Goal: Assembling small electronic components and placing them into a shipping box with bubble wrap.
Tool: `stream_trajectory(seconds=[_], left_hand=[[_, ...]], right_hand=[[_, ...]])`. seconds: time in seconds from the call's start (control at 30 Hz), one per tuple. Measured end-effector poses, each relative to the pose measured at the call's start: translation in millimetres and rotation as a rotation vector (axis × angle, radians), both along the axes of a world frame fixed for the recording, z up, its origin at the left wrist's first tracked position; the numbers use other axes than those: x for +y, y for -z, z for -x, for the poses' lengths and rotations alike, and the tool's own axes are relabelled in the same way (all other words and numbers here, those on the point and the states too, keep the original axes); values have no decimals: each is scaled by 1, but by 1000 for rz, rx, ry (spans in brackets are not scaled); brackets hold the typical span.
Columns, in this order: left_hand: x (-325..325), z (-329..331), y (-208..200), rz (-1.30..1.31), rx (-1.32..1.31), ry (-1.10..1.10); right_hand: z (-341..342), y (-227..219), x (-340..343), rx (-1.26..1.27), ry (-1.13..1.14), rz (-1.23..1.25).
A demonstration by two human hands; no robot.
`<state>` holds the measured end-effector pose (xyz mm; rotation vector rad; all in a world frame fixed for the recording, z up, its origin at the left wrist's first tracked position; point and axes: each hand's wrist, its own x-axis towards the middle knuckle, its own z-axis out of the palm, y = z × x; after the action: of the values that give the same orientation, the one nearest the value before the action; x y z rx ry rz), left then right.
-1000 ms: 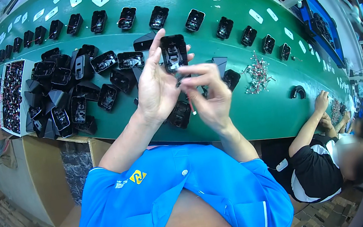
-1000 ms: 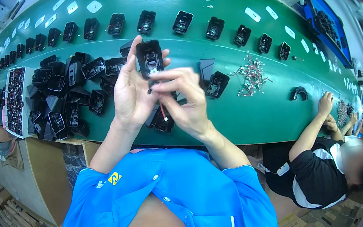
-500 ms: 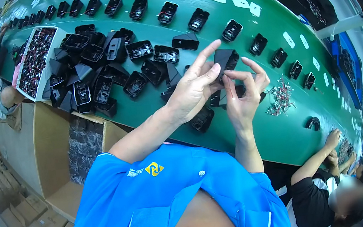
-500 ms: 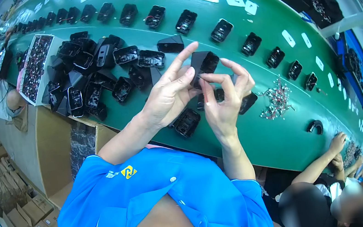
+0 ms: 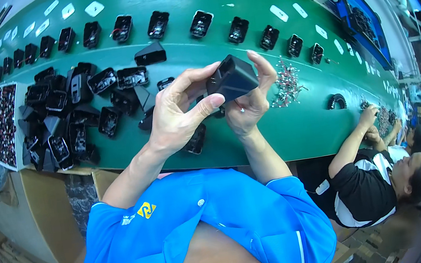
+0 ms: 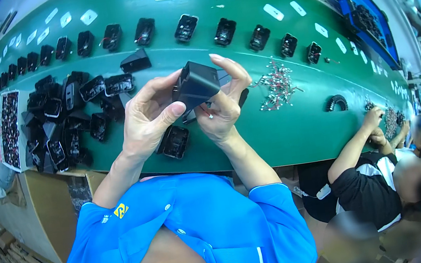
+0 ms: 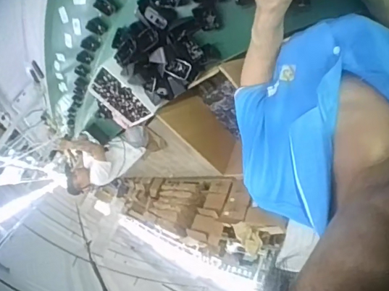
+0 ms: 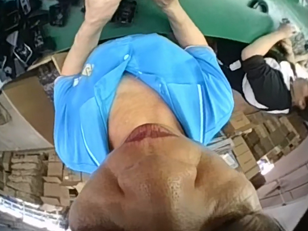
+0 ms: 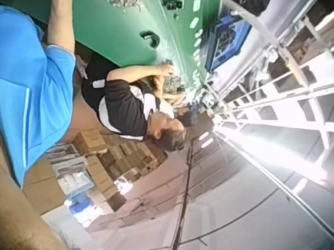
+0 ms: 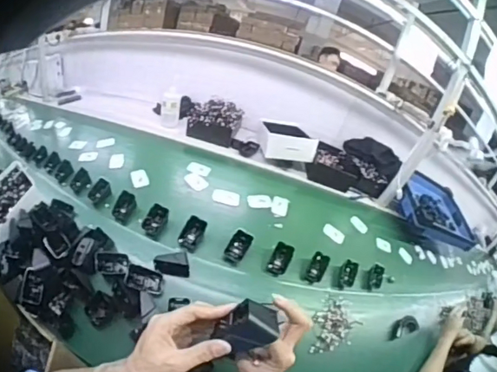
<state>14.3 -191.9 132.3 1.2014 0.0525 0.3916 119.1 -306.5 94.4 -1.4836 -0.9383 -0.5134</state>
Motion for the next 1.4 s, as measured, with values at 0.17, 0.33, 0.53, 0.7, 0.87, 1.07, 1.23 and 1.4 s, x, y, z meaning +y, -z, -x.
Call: stream_trajectory(seconds=[0.17,0.33,0.53,0.7,0.87,1.07,1.23,1.4], left_hand=[[8,-9,-3,49,170,-22],[-22,-30,1,-29,157,-11],[40,-40,-9,-1017,138,-360],[81,-16,0,-967,306,-460],[92,-7,11,-1032,435,-478],[93,-9,28,-1087,504,-367],[94,-14,29,-1071,530,-325],[97,-21,30,-1111,554,-308]], right_hand=[[-8,-13,-9,-68,-30,254],[-43,-17,-42,-272,163,410],[-233,-37,-181,-295,764,716],[-347,6,-296,207,536,837],[-380,26,-312,373,369,1066],[-368,8,-302,295,575,1450],[-363,1,-305,247,556,1468],[-386,19,-352,342,736,1382]])
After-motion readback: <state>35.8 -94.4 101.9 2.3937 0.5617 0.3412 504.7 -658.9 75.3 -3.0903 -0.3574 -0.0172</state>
